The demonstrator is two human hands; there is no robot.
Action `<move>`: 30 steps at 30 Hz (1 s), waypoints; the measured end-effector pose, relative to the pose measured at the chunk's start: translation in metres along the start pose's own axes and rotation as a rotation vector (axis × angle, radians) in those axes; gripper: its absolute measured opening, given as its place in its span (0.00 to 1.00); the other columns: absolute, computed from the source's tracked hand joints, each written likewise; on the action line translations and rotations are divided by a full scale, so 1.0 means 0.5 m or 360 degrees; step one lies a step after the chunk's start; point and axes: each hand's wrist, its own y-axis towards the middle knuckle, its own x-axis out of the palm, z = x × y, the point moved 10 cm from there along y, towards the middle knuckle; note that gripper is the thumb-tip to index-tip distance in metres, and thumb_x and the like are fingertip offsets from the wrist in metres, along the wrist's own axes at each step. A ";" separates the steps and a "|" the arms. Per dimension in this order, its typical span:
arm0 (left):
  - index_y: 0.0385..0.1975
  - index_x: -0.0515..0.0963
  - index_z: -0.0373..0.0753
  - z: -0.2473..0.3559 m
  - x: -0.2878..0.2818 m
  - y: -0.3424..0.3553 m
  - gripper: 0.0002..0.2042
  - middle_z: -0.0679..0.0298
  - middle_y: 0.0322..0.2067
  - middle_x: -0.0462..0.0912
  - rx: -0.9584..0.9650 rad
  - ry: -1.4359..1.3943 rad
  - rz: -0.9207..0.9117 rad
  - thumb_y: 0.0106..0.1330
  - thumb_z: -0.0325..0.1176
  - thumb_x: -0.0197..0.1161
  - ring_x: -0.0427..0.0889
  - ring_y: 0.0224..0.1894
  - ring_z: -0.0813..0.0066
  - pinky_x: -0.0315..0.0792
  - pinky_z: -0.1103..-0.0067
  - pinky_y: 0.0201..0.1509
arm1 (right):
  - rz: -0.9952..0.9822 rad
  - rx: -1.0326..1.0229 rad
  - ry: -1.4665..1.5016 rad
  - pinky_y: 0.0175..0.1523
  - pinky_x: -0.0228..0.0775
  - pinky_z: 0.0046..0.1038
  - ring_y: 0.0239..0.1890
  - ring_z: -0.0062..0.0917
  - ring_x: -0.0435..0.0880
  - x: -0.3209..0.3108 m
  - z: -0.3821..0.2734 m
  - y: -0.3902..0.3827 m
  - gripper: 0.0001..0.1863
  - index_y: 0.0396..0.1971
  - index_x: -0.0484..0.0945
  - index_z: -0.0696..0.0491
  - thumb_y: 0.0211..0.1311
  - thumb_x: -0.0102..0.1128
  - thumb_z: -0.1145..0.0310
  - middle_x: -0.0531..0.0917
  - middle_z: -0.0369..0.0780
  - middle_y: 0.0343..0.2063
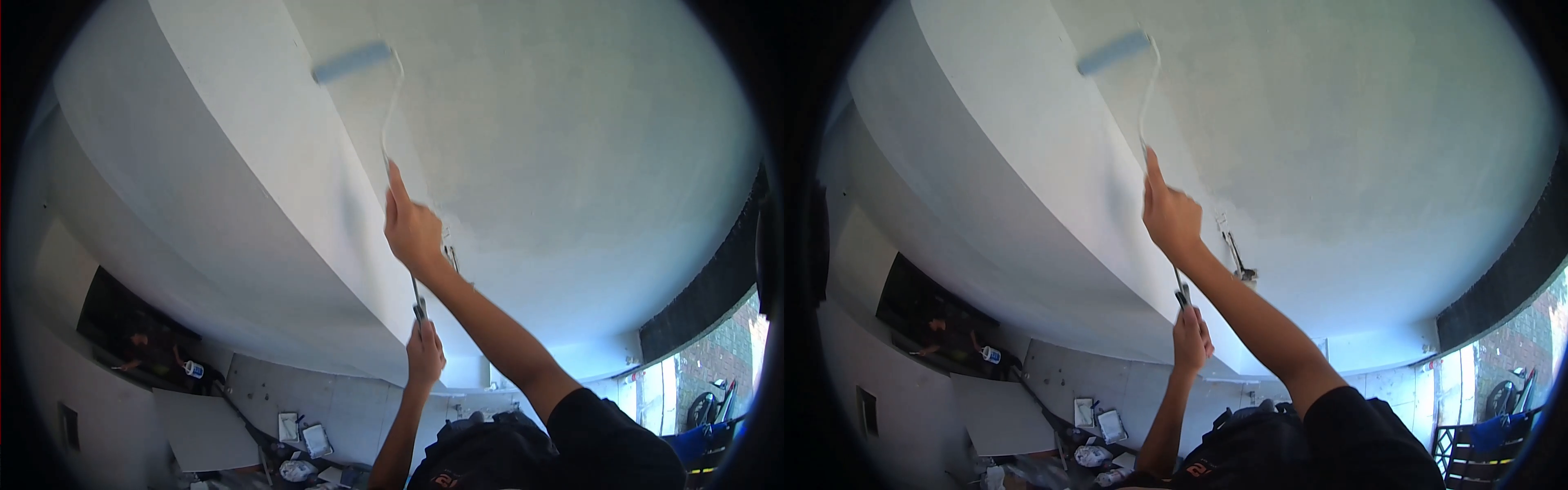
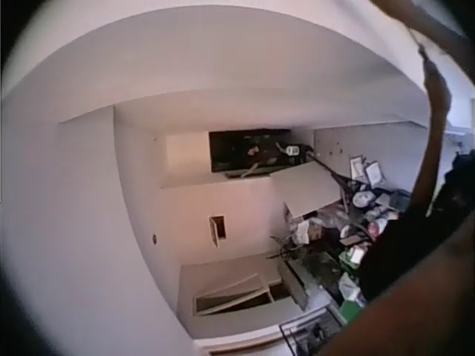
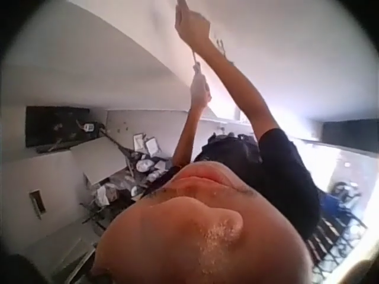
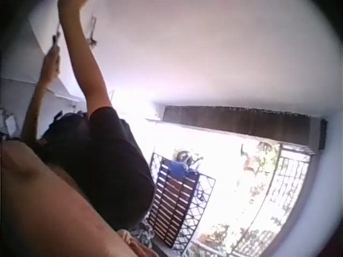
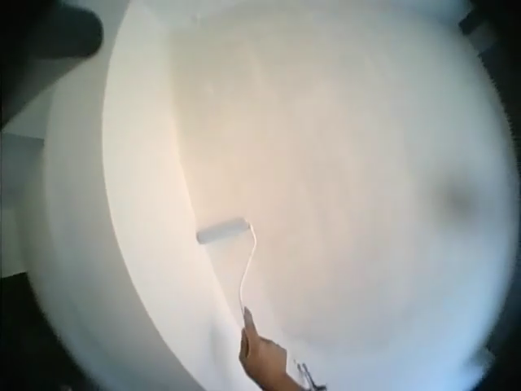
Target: The person is painting a ceiling using a paint roller.
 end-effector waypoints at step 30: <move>0.24 0.59 0.45 -0.182 -0.067 -0.029 0.22 0.73 0.08 0.55 -0.0112 0.0055 0.0021 0.65 0.59 0.41 0.52 0.05 0.85 0.51 0.85 0.06 | -0.0105 0.0139 -0.0031 0.14 0.62 0.34 0.09 0.34 0.73 0.065 0.086 -0.162 0.25 0.60 0.58 0.46 0.62 0.47 0.66 0.73 0.39 0.08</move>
